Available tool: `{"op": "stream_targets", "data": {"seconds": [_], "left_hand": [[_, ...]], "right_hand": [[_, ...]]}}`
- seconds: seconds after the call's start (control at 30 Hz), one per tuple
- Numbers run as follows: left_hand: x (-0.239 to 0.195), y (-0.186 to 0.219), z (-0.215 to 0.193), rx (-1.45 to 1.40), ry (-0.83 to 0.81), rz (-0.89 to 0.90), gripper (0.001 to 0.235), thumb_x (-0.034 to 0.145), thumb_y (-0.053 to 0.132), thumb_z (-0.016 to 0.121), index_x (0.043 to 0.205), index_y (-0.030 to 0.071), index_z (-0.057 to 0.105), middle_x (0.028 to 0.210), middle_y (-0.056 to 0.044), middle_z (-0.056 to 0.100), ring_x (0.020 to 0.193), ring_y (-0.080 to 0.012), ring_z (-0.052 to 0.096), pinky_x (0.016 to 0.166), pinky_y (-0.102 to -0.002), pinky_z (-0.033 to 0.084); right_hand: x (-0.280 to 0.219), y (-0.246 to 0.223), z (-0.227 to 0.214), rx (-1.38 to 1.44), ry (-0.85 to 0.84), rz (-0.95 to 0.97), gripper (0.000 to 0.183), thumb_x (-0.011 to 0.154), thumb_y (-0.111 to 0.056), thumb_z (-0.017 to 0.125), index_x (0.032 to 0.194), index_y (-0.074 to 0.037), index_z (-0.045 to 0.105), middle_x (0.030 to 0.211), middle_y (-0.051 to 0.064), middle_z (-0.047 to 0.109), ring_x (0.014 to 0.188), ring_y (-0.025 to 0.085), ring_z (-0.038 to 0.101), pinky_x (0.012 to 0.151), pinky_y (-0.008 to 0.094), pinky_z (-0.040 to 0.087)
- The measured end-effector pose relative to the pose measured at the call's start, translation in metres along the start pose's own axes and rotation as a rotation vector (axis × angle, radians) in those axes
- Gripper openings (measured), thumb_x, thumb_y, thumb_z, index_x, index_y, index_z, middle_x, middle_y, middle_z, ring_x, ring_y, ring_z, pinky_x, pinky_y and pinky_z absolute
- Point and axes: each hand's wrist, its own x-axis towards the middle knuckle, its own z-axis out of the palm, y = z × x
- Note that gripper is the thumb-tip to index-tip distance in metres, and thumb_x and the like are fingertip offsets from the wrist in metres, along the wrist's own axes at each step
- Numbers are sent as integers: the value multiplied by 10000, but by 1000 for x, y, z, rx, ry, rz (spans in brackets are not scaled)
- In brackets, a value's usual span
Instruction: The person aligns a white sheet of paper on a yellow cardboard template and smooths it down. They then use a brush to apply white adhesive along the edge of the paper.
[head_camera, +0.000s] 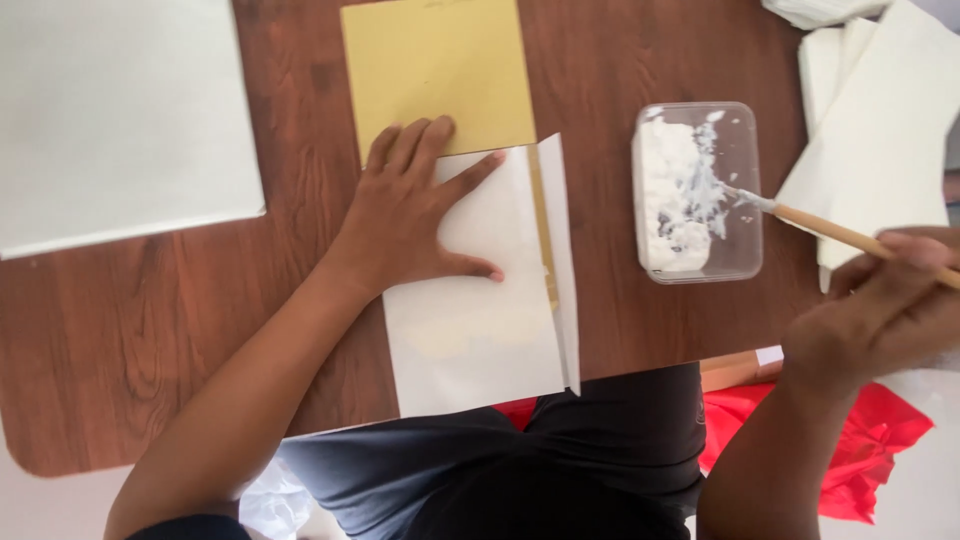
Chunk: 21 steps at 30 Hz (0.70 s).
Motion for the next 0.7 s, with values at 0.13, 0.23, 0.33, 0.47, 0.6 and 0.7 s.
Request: {"op": "stream_targets", "data": {"seconds": [0.13, 0.23, 0.33, 0.47, 0.6, 0.7], "left_hand": [[2, 2, -4, 15, -31, -24, 1072, 740, 966, 561, 1554, 276, 471, 1445, -253, 463, 1326, -426, 474, 1127, -564, 337], [4, 4, -9, 9, -43, -14, 1046, 738, 924, 603, 1551, 279, 471, 1422, -237, 475, 1327, -412, 478, 1121, -556, 351], [7, 7, -10, 35, -17, -25, 1059, 697, 942, 621, 1531, 300, 510, 1383, -226, 490, 1235, -422, 512, 1076, -546, 403], [10, 9, -13, 48, -59, -45, 1065, 685, 950, 620, 1541, 333, 479, 1378, -186, 462, 1222, -396, 500, 1086, -546, 391], [11, 10, -15, 42, -95, -60, 1074, 680, 942, 623, 1546, 325, 473, 1374, -188, 460, 1228, -400, 488, 1079, -554, 392], [12, 11, -15, 42, -97, -66, 1087, 669, 945, 626, 1543, 316, 478, 1378, -190, 456, 1228, -402, 487, 1086, -553, 387]], "right_hand": [[-1, 19, -10, -151, -191, -190, 356, 1272, -178, 480, 1077, 118, 508, 908, 212, 534, 835, 337, 544, 787, 446, 431], [0, 23, 0, -211, -329, -183, 316, 1210, -128, 512, 1023, 104, 617, 993, 233, 630, 939, 373, 613, 815, 446, 473], [3, 20, 2, -238, -356, -161, 296, 1190, -136, 491, 994, 57, 602, 942, 175, 646, 862, 304, 624, 728, 381, 461], [-1, 31, -1, -196, -269, -153, 369, 1194, -157, 470, 922, 73, 567, 833, 160, 573, 779, 317, 573, 710, 409, 420], [0, 35, -1, -104, -188, -128, 258, 1198, -136, 491, 1030, 58, 524, 886, 169, 576, 789, 286, 560, 690, 376, 420], [1, 34, 2, -166, -214, -140, 259, 1202, -121, 508, 1018, 55, 559, 904, 162, 602, 820, 301, 596, 708, 393, 427]]}}
